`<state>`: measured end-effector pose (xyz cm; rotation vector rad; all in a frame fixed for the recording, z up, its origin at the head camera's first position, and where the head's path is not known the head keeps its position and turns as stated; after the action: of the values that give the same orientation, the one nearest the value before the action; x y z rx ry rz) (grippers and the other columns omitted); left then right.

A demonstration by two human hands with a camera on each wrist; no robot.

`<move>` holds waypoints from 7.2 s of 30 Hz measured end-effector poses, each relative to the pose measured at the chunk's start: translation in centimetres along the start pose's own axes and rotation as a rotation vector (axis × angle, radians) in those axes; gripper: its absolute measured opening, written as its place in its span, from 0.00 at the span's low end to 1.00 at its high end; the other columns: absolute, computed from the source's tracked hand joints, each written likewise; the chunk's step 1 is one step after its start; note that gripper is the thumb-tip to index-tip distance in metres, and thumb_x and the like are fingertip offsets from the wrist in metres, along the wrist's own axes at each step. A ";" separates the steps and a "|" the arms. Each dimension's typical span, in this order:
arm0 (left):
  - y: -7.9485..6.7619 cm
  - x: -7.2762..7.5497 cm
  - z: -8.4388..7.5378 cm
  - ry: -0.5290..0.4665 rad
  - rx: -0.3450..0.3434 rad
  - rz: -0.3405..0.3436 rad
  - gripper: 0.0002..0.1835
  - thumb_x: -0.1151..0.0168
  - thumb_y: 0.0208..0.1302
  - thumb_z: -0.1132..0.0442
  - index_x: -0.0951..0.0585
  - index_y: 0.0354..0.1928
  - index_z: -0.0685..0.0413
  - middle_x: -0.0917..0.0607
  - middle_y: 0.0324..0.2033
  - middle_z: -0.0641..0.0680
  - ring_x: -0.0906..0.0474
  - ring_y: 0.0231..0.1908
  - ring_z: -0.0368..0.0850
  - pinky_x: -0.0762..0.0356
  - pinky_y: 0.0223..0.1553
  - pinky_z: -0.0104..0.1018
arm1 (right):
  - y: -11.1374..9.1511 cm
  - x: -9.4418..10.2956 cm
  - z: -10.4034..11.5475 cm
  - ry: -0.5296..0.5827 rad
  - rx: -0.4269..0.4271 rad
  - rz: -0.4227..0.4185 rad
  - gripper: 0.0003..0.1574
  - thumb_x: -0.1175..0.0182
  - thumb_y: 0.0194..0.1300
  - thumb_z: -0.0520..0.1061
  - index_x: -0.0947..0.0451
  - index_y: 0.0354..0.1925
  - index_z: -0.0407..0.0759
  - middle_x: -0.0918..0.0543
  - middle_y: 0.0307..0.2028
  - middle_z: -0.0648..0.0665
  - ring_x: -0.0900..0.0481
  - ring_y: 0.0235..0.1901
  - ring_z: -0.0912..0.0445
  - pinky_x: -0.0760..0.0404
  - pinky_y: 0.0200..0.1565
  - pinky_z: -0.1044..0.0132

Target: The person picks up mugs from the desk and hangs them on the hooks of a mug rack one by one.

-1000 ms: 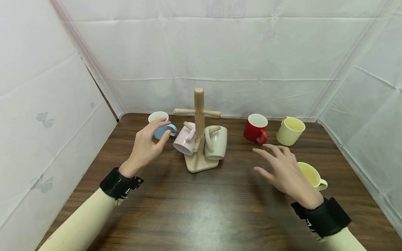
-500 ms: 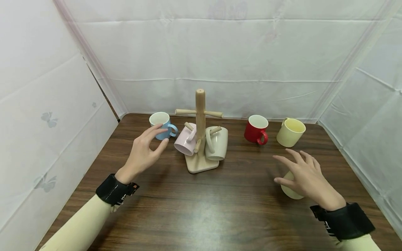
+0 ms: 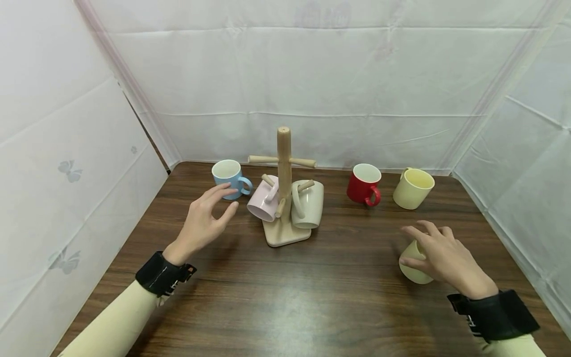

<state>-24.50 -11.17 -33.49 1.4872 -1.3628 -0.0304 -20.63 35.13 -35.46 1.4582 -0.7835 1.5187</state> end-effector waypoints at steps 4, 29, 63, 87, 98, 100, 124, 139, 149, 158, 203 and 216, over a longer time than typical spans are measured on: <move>-0.1 -0.2 0.0 0.001 -0.015 0.002 0.18 0.43 0.63 0.53 0.22 0.52 0.53 0.27 0.57 0.55 0.33 0.57 0.50 0.30 0.53 0.51 | 0.0 -0.2 -0.5 -0.001 -0.039 0.054 0.42 0.36 0.50 0.67 0.33 0.58 0.51 0.32 0.53 0.35 0.34 0.43 0.33 0.27 0.21 0.50; -1.1 -0.8 0.5 0.020 0.008 0.031 0.16 0.45 0.65 0.53 0.21 0.50 0.51 0.24 0.54 0.52 0.31 0.55 0.45 0.29 0.53 0.47 | 0.3 -0.9 -1.4 0.021 -0.153 0.181 0.35 0.39 0.47 0.74 0.28 0.47 0.57 0.29 0.41 0.44 0.30 0.39 0.38 0.30 0.21 0.54; -2.0 -3.6 -2.5 -0.314 0.155 0.226 0.11 0.45 0.65 0.50 0.18 0.41 0.44 0.17 0.35 0.41 0.22 0.32 0.33 0.20 0.32 0.35 | 3.9 1.3 7.0 0.331 0.122 -0.307 0.29 0.27 0.43 0.58 0.24 0.46 0.59 0.26 0.44 0.59 0.31 0.45 0.64 0.31 0.43 0.63; -5.7 -10.3 -5.3 -1.026 0.657 0.708 0.31 0.62 0.73 0.46 0.40 0.65 0.63 0.24 0.45 0.75 0.21 0.36 0.65 0.22 0.38 0.55 | 6.2 2.3 18.5 0.651 0.404 -0.488 0.31 0.24 0.37 0.42 0.22 0.43 0.45 0.25 0.45 0.44 0.28 0.44 0.53 0.26 0.36 0.60; -6.5 -10.9 -5.6 -1.149 0.785 0.704 0.32 0.63 0.70 0.38 0.41 0.63 0.56 0.19 0.39 0.69 0.22 0.35 0.67 0.23 0.35 0.59 | 6.3 2.9 22.1 0.692 0.527 -0.567 0.33 0.24 0.33 0.38 0.23 0.42 0.40 0.26 0.45 0.39 0.26 0.42 0.49 0.23 0.32 0.57; -6.7 -11.0 -5.6 -1.183 0.809 0.702 0.33 0.63 0.70 0.37 0.40 0.63 0.56 0.20 0.39 0.69 0.22 0.36 0.67 0.23 0.35 0.60 | 6.2 2.8 22.5 0.698 0.555 -0.580 0.33 0.24 0.33 0.38 0.23 0.43 0.40 0.26 0.46 0.37 0.25 0.41 0.49 0.23 0.34 0.59; -7.4 -10.7 -5.1 -1.353 0.809 0.673 0.25 0.61 0.73 0.47 0.41 0.58 0.61 0.27 0.47 0.71 0.26 0.39 0.73 0.25 0.40 0.61 | 6.7 1.5 24.1 0.674 0.602 -0.503 0.33 0.25 0.36 0.41 0.25 0.44 0.41 0.29 0.48 0.39 0.29 0.47 0.44 0.23 0.38 0.53; -7.2 -10.1 -4.8 -1.086 0.648 0.575 0.21 0.44 0.66 0.57 0.36 0.57 0.53 0.24 0.45 0.67 0.21 0.39 0.59 0.24 0.35 0.63 | 6.1 0.5 22.0 0.626 0.469 -0.406 0.44 0.28 0.45 0.48 0.35 0.58 0.40 0.35 0.58 0.41 0.37 0.56 0.46 0.27 0.46 0.50; -4.4 -7.1 -7.7 -0.901 0.315 0.445 0.22 0.39 0.58 0.70 0.34 0.53 0.63 0.27 0.50 0.63 0.23 0.45 0.54 0.20 0.37 0.49 | 5.8 -1.1 19.7 0.770 0.244 -0.260 0.55 0.27 0.45 0.42 0.48 0.65 0.44 0.31 0.48 0.38 0.23 0.38 0.54 0.18 0.34 0.54; -4.1 -6.6 -8.3 -0.981 0.310 0.393 0.25 0.36 0.53 0.73 0.34 0.52 0.62 0.24 0.47 0.64 0.22 0.40 0.57 0.20 0.35 0.50 | 5.7 -2.9 18.6 0.922 0.101 -0.098 0.52 0.30 0.51 0.45 0.50 0.65 0.41 0.21 0.41 0.42 0.21 0.30 0.52 0.18 0.28 0.55; -3.8 -4.8 -7.6 -0.741 0.193 0.283 0.33 0.24 0.38 0.69 0.34 0.46 0.60 0.26 0.54 0.58 0.26 0.51 0.52 0.26 0.50 0.46 | 7.2 0.2 19.6 0.860 0.303 -0.162 0.46 0.27 0.43 0.37 0.36 0.60 0.36 0.23 0.41 0.47 0.22 0.33 0.55 0.18 0.32 0.52; -3.7 -5.1 -6.7 -0.730 0.235 0.290 0.33 0.24 0.39 0.68 0.34 0.47 0.59 0.22 0.49 0.58 0.24 0.48 0.53 0.24 0.46 0.47 | 7.7 0.3 19.6 0.847 0.279 -0.176 0.46 0.28 0.45 0.38 0.35 0.61 0.38 0.23 0.38 0.47 0.22 0.32 0.59 0.18 0.34 0.54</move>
<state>-19.44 -3.94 -36.16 1.5178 -2.2245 -0.2564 -18.88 14.43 -31.87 0.8775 0.0642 1.9243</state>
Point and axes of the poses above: each hand's wrist, its own y-axis towards the middle knuckle, its own x-axis out of the back of the hand, z = x × y, the point moved 8 cm from there along y, towards the middle knuckle
